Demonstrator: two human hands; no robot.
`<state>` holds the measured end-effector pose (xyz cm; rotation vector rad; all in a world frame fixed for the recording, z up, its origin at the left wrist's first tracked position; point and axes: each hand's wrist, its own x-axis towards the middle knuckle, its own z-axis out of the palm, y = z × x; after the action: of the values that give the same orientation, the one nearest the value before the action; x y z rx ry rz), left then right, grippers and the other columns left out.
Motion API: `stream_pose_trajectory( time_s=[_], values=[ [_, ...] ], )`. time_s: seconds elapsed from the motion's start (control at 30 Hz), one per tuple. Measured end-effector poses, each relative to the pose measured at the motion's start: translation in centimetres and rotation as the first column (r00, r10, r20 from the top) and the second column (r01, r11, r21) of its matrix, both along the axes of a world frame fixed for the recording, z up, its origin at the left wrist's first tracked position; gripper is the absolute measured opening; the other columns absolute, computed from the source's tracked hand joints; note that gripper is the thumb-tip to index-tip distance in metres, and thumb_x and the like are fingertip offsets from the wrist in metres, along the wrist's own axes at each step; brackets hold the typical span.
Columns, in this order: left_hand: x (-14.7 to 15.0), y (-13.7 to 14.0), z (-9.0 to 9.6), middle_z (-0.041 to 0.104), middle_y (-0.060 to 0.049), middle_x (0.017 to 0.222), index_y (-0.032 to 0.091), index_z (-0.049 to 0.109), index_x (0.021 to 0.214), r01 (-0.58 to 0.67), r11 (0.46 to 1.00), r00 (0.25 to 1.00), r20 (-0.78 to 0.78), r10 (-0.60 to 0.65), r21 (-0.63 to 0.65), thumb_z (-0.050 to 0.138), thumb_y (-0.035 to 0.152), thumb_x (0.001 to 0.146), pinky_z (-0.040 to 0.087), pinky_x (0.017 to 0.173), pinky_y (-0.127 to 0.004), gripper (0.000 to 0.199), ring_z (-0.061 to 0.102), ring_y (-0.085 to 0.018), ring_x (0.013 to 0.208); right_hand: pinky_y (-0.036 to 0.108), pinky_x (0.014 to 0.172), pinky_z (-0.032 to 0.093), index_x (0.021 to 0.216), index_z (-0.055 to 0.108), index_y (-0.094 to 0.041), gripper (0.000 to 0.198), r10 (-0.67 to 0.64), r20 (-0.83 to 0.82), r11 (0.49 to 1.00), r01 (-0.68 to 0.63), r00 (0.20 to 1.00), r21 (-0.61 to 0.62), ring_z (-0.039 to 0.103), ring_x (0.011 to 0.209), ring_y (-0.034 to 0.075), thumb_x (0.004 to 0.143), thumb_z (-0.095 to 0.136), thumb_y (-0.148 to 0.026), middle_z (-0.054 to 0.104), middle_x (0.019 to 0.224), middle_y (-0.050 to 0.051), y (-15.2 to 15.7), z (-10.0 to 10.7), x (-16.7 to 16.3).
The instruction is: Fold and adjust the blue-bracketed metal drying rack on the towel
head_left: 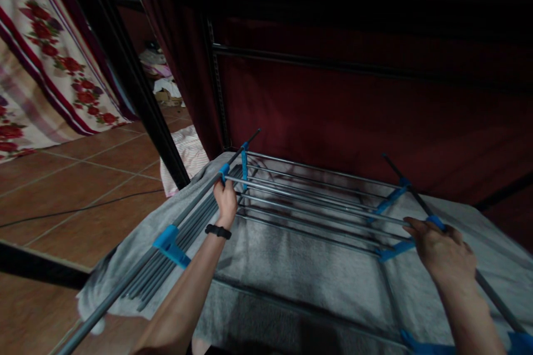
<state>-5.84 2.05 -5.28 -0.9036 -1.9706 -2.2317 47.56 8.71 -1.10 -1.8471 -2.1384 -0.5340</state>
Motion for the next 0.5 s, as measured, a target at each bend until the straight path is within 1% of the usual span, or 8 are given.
stream_pose_trajectory(
  time_s=[0.07, 0.13, 0.2, 0.27, 0.37, 0.5],
  values=[
    [-0.1, -0.3, -0.2, 0.074, -0.01, 0.113, 0.018, 0.069, 0.103, 0.026, 0.999, 0.998, 0.05, -0.027, 0.019, 0.054, 0.033, 0.089, 0.045, 0.117, -0.049, 0.026, 0.065, -0.031, 0.12, 0.046, 0.08, 0.055, 0.135, 0.072, -0.031, 0.042, -0.016, 0.064, 1.0, 0.016, 0.998, -0.013, 0.062, 0.102, 0.036, 0.106, 0.044, -0.042, 0.076, 0.117, 0.01, 0.1, 0.0, 0.1],
    [-0.1, -0.6, -0.5, 0.074, -0.011, 0.111, 0.017, 0.069, 0.1, 0.046, 0.997, 0.995, 0.081, -0.051, 0.069, 0.054, 0.037, 0.09, 0.045, 0.116, -0.046, 0.027, 0.065, -0.031, 0.119, 0.045, 0.077, 0.055, 0.139, 0.07, -0.032, 0.045, -0.027, 0.127, 0.999, 0.031, 0.992, -0.027, 0.062, 0.1, 0.036, 0.107, 0.041, -0.044, 0.075, 0.121, 0.009, 0.2, -0.1, 0.4],
    [-0.1, -0.9, -0.7, 0.074, -0.012, 0.118, 0.015, 0.07, 0.104, 0.073, 0.989, 0.994, 0.075, -0.083, 0.128, 0.057, 0.045, 0.092, 0.042, 0.119, -0.044, 0.034, 0.063, -0.032, 0.125, 0.044, 0.075, 0.055, 0.14, 0.069, -0.032, 0.046, -0.031, 0.163, 0.998, 0.038, 0.986, -0.043, 0.062, 0.098, 0.035, 0.108, 0.039, -0.044, 0.075, 0.123, 0.009, 0.3, -0.2, 0.6],
    [0.0, -1.1, -0.8, 0.071, -0.013, 0.128, 0.016, 0.071, 0.113, 0.111, 0.98, 0.992, 0.04, -0.119, 0.162, 0.06, 0.053, 0.094, 0.037, 0.123, -0.043, 0.044, 0.059, -0.031, 0.133, 0.043, 0.075, 0.055, 0.141, 0.069, -0.032, 0.047, -0.036, 0.177, 0.998, 0.045, 0.983, -0.046, 0.062, 0.099, 0.034, 0.108, 0.038, -0.045, 0.074, 0.122, 0.01, 0.4, -0.3, 0.7],
    [0.1, -1.2, -0.9, 0.069, -0.013, 0.134, 0.017, 0.071, 0.121, 0.145, 0.977, 0.989, 0.007, -0.148, 0.158, 0.062, 0.061, 0.094, 0.034, 0.126, -0.042, 0.052, 0.057, -0.03, 0.136, 0.04, 0.076, 0.054, 0.14, 0.069, -0.034, 0.047, -0.037, 0.183, 0.998, 0.045, 0.982, -0.041, 0.062, 0.102, 0.033, 0.108, 0.036, -0.045, 0.074, 0.123, 0.009, 0.5, -0.3, 0.8],
    [0.0, -1.0, -1.1, 0.07, -0.013, 0.131, 0.017, 0.072, 0.119, 0.136, 0.979, 0.99, 0.026, -0.141, 0.151, 0.062, 0.064, 0.093, 0.036, 0.124, -0.044, 0.054, 0.059, -0.03, 0.133, 0.038, 0.073, 0.052, 0.14, 0.069, -0.034, 0.05, -0.049, 0.221, 0.997, 0.06, 0.974, -0.044, 0.062, 0.098, 0.032, 0.11, 0.031, -0.045, 0.074, 0.121, 0.009, 0.6, -0.3, 0.9]
  ],
)
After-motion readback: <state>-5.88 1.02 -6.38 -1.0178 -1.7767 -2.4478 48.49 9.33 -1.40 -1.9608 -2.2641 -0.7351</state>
